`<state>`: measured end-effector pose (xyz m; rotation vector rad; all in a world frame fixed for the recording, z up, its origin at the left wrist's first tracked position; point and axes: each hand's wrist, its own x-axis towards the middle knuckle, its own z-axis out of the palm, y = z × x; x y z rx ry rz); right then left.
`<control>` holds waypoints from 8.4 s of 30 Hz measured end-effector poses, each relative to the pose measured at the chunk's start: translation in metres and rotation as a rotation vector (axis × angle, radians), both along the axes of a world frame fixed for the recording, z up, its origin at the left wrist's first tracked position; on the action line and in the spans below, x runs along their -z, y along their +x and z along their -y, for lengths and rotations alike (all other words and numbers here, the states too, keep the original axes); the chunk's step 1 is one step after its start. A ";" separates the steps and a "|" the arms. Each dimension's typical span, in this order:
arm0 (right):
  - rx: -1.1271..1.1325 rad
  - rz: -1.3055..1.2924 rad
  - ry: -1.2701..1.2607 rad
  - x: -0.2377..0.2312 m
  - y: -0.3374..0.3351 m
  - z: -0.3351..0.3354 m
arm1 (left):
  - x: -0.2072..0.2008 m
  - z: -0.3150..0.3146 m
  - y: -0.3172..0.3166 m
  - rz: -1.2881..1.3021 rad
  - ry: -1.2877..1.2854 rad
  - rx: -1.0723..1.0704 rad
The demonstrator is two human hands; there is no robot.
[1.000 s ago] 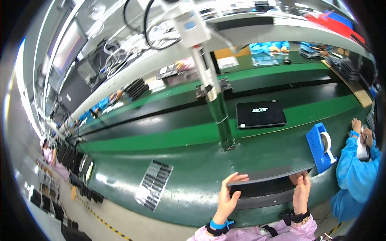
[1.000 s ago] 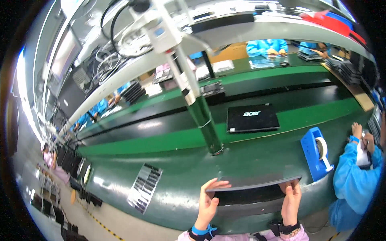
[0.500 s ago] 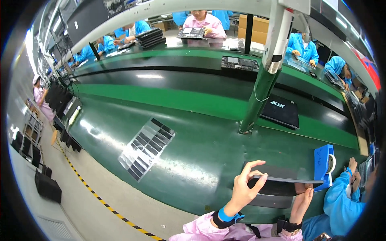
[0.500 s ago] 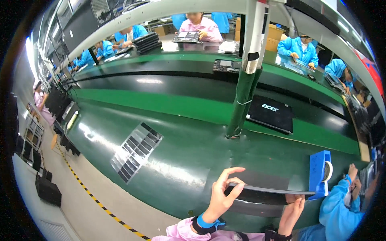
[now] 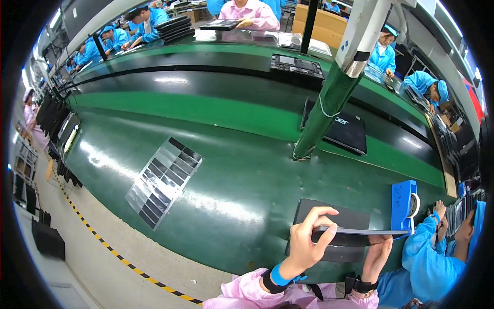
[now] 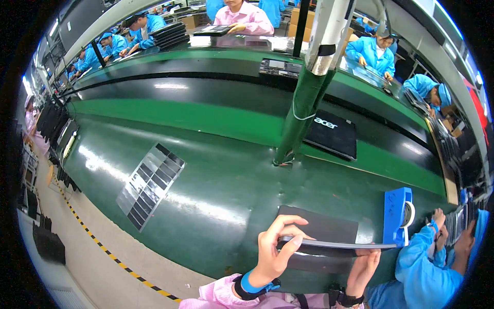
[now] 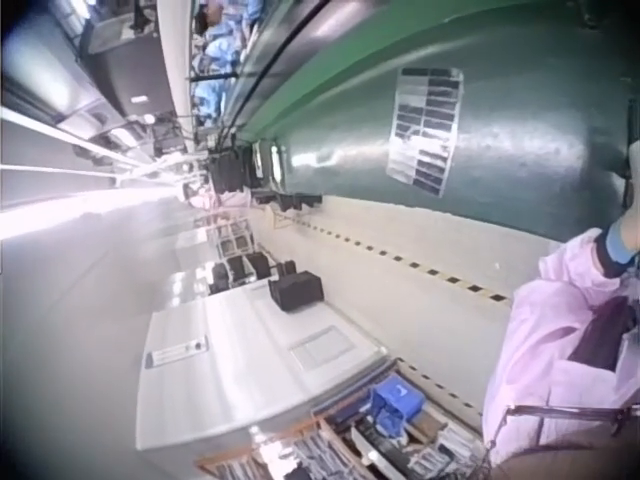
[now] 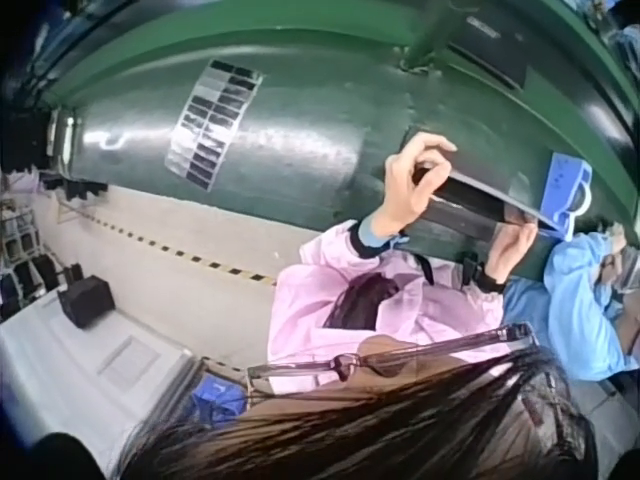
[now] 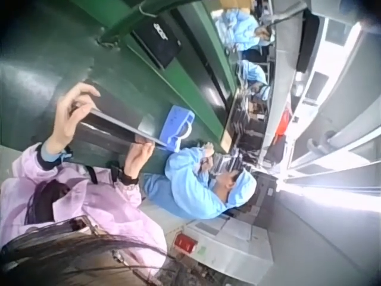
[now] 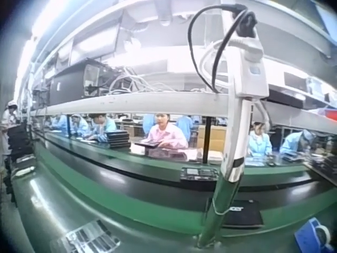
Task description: Perform manual assembly of tablet components on an electronics production line.
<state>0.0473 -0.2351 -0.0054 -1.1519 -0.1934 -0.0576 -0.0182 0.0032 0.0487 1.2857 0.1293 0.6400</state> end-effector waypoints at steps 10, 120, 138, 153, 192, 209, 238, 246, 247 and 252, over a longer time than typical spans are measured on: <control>0.114 -0.034 -0.265 -0.021 0.007 0.036 | -0.005 0.024 0.009 -0.154 -0.024 -0.138; -0.099 0.222 -0.199 -0.075 0.023 0.052 | -0.030 0.012 -0.012 -0.022 0.304 -0.151; -0.109 0.251 -0.051 -0.080 0.021 0.057 | -0.068 0.092 0.039 -0.085 1.610 0.284; -0.498 0.153 -0.145 -0.051 0.084 0.048 | -0.079 0.109 0.035 0.063 1.588 0.315; 0.133 0.394 -0.379 -0.065 0.013 0.054 | -0.074 0.103 0.041 -0.002 1.506 0.259; 0.231 0.580 -0.529 -0.055 0.021 0.035 | -0.076 0.102 0.040 -0.053 1.505 0.282; 0.348 0.688 -0.792 -0.073 0.001 0.022 | -0.073 0.101 0.037 -0.046 1.512 0.271; 0.304 0.487 -0.641 -0.069 0.005 0.035 | -0.072 0.097 0.040 0.027 1.603 0.257; 0.325 0.384 -0.611 -0.067 0.006 0.040 | -0.077 0.100 0.039 -0.063 1.606 0.285; -0.075 -0.011 -0.194 -0.021 0.013 0.057 | -0.073 0.107 0.038 0.055 1.600 0.268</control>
